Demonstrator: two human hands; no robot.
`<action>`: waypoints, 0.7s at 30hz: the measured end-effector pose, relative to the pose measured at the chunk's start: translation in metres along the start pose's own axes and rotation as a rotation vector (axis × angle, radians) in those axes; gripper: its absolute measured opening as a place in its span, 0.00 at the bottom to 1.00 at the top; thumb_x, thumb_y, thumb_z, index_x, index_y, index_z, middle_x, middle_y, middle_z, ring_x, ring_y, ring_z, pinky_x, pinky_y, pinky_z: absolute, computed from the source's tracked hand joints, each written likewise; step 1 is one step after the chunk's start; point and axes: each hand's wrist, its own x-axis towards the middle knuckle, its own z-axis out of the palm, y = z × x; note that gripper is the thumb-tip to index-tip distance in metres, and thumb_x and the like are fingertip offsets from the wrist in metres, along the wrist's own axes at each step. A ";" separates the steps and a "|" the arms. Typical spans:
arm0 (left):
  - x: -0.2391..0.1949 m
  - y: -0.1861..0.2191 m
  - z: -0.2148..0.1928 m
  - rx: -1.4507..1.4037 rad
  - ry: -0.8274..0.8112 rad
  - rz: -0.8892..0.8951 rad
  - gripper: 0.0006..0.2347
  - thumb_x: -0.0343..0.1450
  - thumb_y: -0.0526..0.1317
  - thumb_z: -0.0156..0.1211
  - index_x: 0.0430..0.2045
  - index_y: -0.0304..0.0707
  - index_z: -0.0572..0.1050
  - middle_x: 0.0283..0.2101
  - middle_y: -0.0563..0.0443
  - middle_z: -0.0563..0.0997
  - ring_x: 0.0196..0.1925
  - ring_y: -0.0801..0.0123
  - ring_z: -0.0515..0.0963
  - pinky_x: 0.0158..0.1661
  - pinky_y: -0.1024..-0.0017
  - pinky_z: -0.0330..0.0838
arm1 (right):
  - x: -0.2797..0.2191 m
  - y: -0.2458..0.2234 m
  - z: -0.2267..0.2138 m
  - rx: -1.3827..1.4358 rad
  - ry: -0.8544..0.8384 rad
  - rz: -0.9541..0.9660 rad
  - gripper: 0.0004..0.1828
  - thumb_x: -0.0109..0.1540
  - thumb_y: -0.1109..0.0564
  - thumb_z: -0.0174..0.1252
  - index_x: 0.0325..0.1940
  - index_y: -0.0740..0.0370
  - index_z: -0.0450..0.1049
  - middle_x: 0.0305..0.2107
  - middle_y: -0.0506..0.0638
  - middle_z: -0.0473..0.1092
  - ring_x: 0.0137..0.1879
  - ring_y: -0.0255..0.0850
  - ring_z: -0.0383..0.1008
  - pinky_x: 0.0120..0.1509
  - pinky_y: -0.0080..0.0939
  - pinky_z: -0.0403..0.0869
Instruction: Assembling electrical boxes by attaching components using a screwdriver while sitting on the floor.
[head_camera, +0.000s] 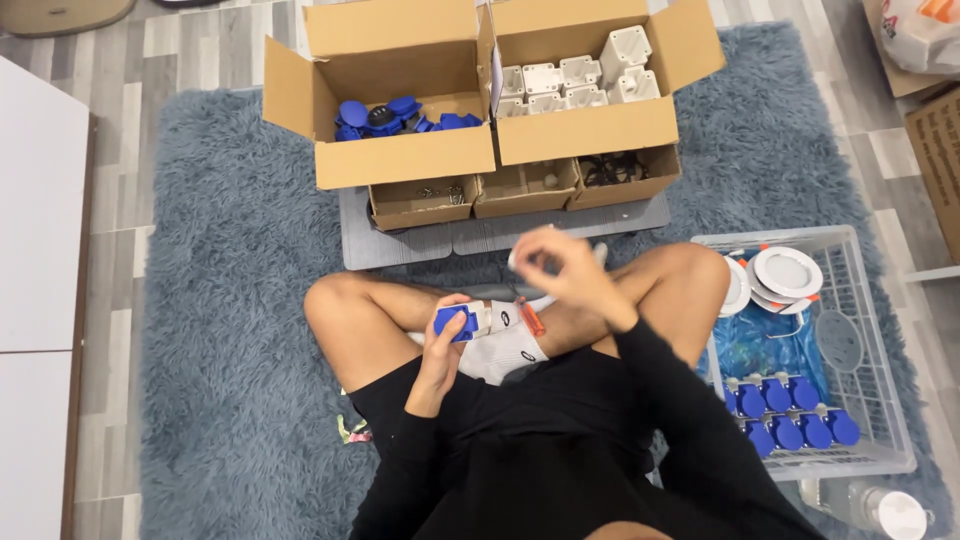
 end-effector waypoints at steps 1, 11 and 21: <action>-0.001 0.005 0.006 0.001 -0.008 0.001 0.17 0.76 0.46 0.65 0.57 0.38 0.75 0.40 0.54 0.79 0.40 0.77 0.81 0.47 0.76 0.84 | -0.016 0.002 0.013 0.107 0.008 0.066 0.06 0.63 0.66 0.70 0.43 0.61 0.83 0.45 0.55 0.80 0.45 0.44 0.82 0.47 0.40 0.82; 0.002 0.002 0.017 0.029 -0.028 0.013 0.17 0.76 0.46 0.66 0.56 0.38 0.75 0.39 0.55 0.77 0.40 0.78 0.79 0.46 0.77 0.83 | -0.080 0.008 0.066 0.382 0.123 0.198 0.14 0.59 0.67 0.77 0.48 0.68 0.84 0.44 0.59 0.80 0.45 0.41 0.83 0.53 0.39 0.82; 0.005 -0.010 0.012 0.066 -0.039 0.038 0.18 0.75 0.45 0.68 0.56 0.37 0.75 0.42 0.51 0.79 0.43 0.75 0.82 0.46 0.76 0.84 | -0.081 -0.004 0.055 0.079 0.107 0.106 0.12 0.60 0.62 0.76 0.48 0.57 0.89 0.45 0.52 0.83 0.39 0.41 0.86 0.47 0.40 0.81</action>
